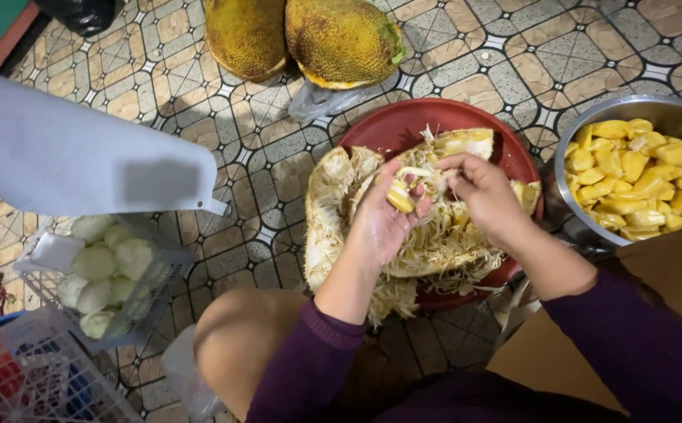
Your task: Extracting edible yellow pods from a jackfruit by hand and placing them in a bowl.
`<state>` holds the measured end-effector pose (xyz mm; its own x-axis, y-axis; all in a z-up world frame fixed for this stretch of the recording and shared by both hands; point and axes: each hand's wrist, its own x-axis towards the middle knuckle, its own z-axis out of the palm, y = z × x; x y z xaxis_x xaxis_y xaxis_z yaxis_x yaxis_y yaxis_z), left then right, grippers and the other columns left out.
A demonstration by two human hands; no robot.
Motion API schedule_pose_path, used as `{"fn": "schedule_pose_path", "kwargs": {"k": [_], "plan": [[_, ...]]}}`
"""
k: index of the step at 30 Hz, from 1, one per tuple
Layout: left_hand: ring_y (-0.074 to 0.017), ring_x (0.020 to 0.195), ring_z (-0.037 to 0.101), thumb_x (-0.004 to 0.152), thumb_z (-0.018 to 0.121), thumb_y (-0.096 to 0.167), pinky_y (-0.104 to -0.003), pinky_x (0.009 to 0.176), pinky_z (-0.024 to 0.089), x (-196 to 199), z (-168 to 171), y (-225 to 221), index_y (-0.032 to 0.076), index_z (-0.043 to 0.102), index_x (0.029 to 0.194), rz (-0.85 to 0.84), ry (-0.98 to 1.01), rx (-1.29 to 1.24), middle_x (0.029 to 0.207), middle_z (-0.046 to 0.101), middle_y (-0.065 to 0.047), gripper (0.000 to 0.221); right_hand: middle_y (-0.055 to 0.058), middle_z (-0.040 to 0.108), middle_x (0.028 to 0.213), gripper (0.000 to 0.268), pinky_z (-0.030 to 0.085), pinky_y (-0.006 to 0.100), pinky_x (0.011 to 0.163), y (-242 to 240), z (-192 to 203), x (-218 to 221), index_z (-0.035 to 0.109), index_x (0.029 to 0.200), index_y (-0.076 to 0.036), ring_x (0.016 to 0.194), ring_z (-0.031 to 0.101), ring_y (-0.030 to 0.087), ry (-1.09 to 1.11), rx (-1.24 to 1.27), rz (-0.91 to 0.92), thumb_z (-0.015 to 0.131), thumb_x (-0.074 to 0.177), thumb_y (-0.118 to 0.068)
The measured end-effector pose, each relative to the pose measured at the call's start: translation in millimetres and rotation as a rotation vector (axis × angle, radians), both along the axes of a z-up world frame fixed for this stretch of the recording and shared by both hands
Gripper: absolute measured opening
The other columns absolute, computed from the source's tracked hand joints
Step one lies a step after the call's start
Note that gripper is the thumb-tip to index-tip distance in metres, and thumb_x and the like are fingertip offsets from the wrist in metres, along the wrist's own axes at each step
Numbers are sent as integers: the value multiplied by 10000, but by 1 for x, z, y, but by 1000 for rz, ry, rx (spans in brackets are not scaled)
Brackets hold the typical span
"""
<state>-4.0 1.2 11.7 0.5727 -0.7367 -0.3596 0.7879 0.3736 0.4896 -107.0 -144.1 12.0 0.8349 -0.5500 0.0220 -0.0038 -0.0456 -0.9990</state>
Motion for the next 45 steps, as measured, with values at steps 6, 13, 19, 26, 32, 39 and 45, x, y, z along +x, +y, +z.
{"fn": "schedule_pose_path", "kwargs": {"k": [6,13,19,26,32,39,45], "plan": [[-203,981,612,1124,393,336,-299,793,609,-4,6,-3,25,333,1519,-120,-156,37,1286,526,-153,506,97,601,1134,334,567,320,855,-1,-17,8,730,1324,-199,1043,581,179,47,-268,-35,670,1007,-109],[-236,1093,596,1005,54,781,-333,859,548,-11,-10,-4,104,393,1522,-293,-337,127,1310,568,-142,917,76,663,1031,311,477,365,895,2,-37,11,802,1206,-186,1005,597,251,-144,-500,28,818,896,-171],[-140,771,485,1013,597,402,-208,547,469,-22,-3,-6,14,299,1493,-237,-441,279,1082,476,-81,686,42,737,853,166,499,365,869,5,-30,12,778,907,-121,856,667,270,-226,-527,-27,720,919,34],[-350,1321,492,1108,376,429,-483,1011,492,-7,2,4,141,422,1510,-197,-306,142,1555,396,-154,497,77,683,908,145,502,210,735,-7,-4,7,592,1143,-76,818,624,114,-57,179,-164,469,1094,-16],[-521,1499,164,1098,303,471,-707,1126,239,-6,17,3,126,287,1589,-262,-391,82,1636,194,-282,600,91,713,1051,294,489,210,649,2,4,8,739,1248,-121,845,574,93,27,-82,-53,658,984,-21],[-492,1489,224,1091,201,483,-710,1139,253,-15,24,-2,111,246,1604,-348,-455,191,1588,333,-258,635,133,666,871,140,667,450,498,9,-17,13,710,1082,20,720,602,163,-15,86,-17,666,962,77],[-506,1494,209,1067,386,444,-630,1133,325,-26,29,0,65,292,1576,-277,-468,36,1643,245,-262,642,140,654,807,97,606,395,516,10,-23,10,738,976,-5,723,682,240,-83,-306,-83,673,958,65]]}}
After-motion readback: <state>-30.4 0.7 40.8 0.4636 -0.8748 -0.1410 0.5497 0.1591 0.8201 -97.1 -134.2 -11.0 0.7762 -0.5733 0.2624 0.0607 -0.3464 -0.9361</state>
